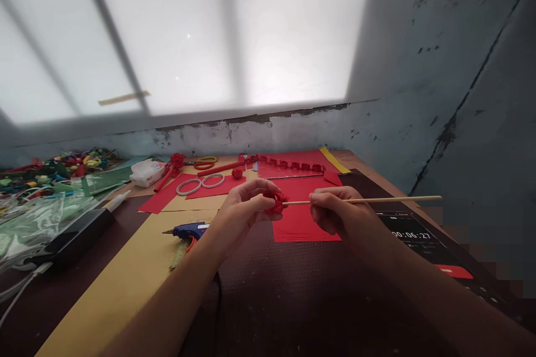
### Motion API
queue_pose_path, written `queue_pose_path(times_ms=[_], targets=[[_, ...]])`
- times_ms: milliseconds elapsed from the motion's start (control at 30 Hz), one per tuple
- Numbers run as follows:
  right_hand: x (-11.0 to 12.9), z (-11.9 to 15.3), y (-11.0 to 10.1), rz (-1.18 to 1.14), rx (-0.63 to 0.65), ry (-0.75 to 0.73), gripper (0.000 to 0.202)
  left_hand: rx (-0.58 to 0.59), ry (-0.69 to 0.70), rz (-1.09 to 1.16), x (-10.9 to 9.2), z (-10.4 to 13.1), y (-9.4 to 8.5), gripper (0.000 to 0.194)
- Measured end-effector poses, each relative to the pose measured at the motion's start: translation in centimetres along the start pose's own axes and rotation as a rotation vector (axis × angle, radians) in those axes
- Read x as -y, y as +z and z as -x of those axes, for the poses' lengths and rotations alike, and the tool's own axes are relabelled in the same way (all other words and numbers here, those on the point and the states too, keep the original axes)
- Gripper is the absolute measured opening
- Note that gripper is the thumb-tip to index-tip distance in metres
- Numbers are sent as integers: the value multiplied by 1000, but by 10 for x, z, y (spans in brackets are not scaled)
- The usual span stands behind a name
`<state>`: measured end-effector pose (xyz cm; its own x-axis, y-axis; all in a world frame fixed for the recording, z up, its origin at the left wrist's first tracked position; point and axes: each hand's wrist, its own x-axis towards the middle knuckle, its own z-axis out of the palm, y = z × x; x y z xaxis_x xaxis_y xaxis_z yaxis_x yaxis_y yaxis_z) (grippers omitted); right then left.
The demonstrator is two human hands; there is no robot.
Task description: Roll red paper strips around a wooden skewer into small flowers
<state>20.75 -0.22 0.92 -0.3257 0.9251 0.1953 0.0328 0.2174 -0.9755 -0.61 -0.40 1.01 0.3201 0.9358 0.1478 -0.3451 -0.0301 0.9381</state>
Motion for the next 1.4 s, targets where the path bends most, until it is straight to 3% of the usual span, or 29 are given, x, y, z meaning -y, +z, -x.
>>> queue_pose_path(times_ms=[867, 1200, 1400], targets=[[5, 1, 6, 38, 67, 3, 47, 10, -17, -58, 2, 2, 0, 25], [2, 1, 4, -7, 78, -26, 38, 7, -10, -65, 3, 2, -1, 26], [-1, 0, 3, 16, 15, -19, 40, 1, -18, 14, 1, -1, 0, 10]])
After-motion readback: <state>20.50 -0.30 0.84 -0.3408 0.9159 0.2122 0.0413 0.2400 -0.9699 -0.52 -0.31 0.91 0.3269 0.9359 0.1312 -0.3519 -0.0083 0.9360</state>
